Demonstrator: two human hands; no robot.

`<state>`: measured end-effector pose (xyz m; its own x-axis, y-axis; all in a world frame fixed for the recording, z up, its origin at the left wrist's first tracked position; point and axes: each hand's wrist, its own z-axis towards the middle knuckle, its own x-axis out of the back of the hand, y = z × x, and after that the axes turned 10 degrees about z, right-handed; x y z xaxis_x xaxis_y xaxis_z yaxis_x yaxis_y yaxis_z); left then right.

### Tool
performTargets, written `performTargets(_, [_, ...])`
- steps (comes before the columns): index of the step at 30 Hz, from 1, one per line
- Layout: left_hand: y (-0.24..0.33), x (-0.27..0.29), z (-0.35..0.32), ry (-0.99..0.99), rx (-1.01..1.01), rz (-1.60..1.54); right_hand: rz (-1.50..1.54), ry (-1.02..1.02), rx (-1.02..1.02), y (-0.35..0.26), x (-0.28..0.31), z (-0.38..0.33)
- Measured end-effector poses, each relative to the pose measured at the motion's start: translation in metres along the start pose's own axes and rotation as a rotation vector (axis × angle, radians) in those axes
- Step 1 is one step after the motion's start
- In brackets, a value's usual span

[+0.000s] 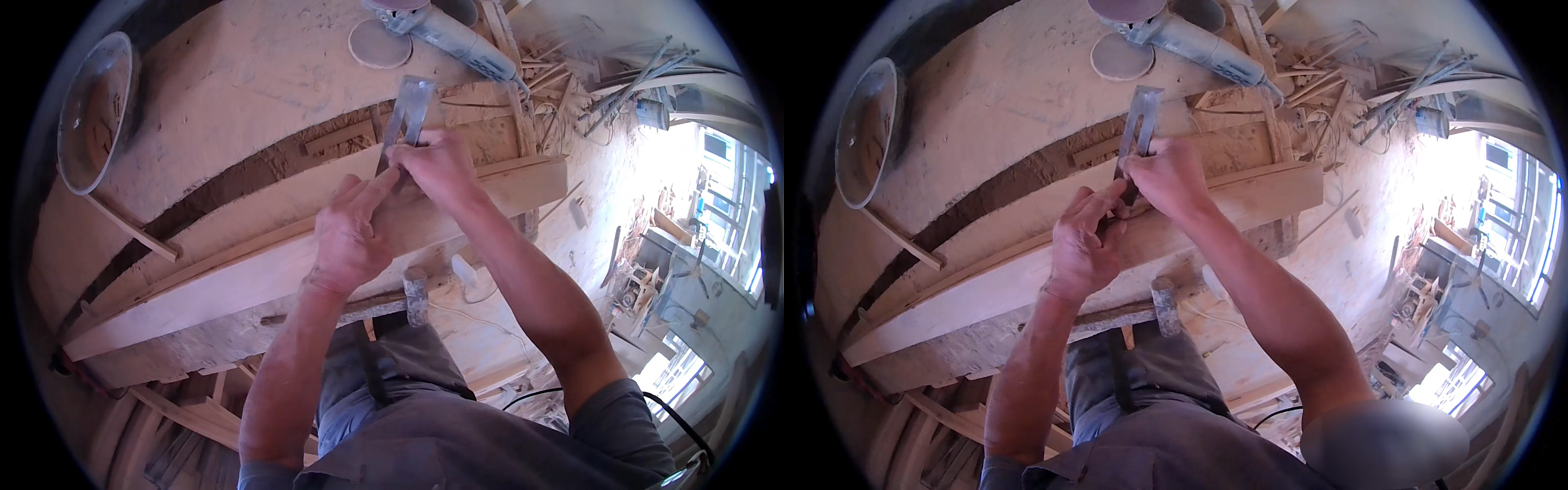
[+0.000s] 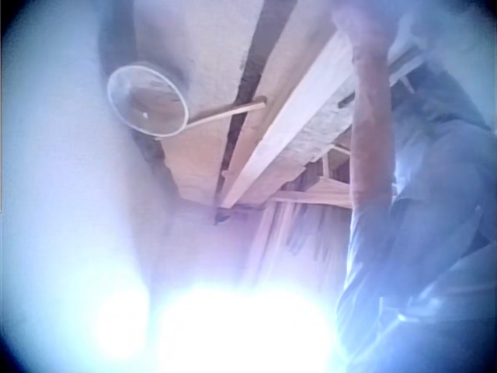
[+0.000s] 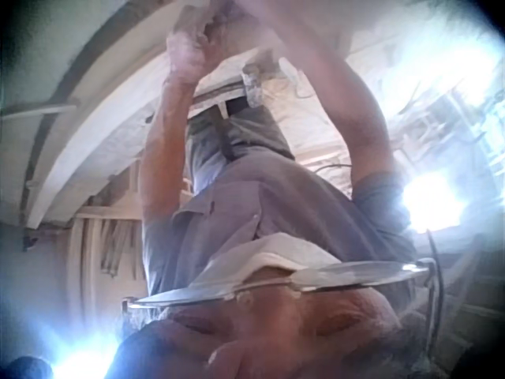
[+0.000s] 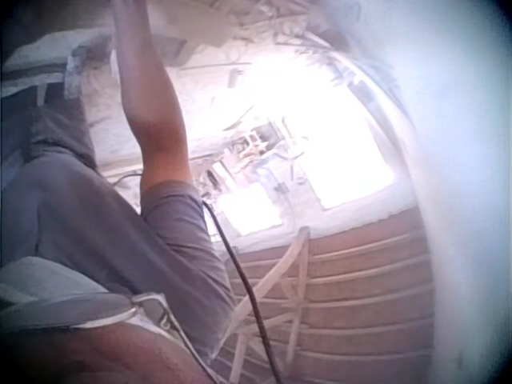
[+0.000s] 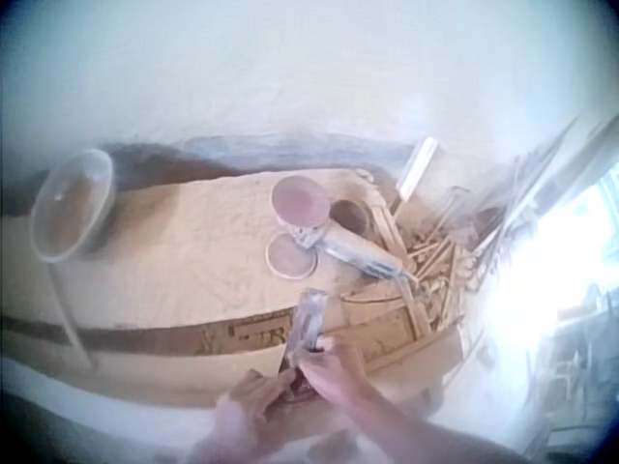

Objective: The person aligns a wooden plank on a workbench, applies glue to the plank, inserts nails, and uses a power sander to smooth the surface. The person handles the plank, glue, nails, and sander throughout the process.

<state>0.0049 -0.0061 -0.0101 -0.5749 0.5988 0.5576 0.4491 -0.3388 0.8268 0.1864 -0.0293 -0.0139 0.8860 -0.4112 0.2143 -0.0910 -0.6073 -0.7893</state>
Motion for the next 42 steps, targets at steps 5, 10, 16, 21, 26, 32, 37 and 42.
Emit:
performTargets(5, [-0.001, -0.001, 0.001, -0.008, -0.031, 0.033, -0.226, 0.012, 0.089, -0.001, 0.000, -0.008])
performTargets(10, [-0.006, -0.005, -0.002, 0.016, -0.052, 0.031, -0.161, 0.111, 0.069, -0.004, -0.002, -0.014])
performTargets(16, [-0.002, -0.001, -0.001, 0.008, -0.045, 0.077, -0.493, -0.131, 0.164, -0.024, -0.003, 0.003])
performTargets(21, [-0.009, -0.007, 0.000, 0.034, -0.100, 0.078, -0.784, -0.128, 0.352, -0.051, -0.021, 0.062])
performTargets(26, [-0.009, -0.008, 0.000, 0.041, -0.141, 0.080, -0.747, -0.200, 0.305, -0.075, -0.045, 0.110])
performTargets(32, [-0.006, -0.004, 0.007, 0.002, -0.215, 0.063, -0.355, -0.095, 0.358, -0.046, -0.033, 0.133])
performTargets(37, [-0.012, -0.005, 0.007, 0.014, -0.249, 0.043, -0.295, 0.212, 0.524, -0.041, -0.021, 0.110])
performTargets(42, [-0.016, -0.003, 0.004, 0.022, -0.260, 0.028, -0.293, -0.278, 0.375, -0.031, 0.020, 0.000])
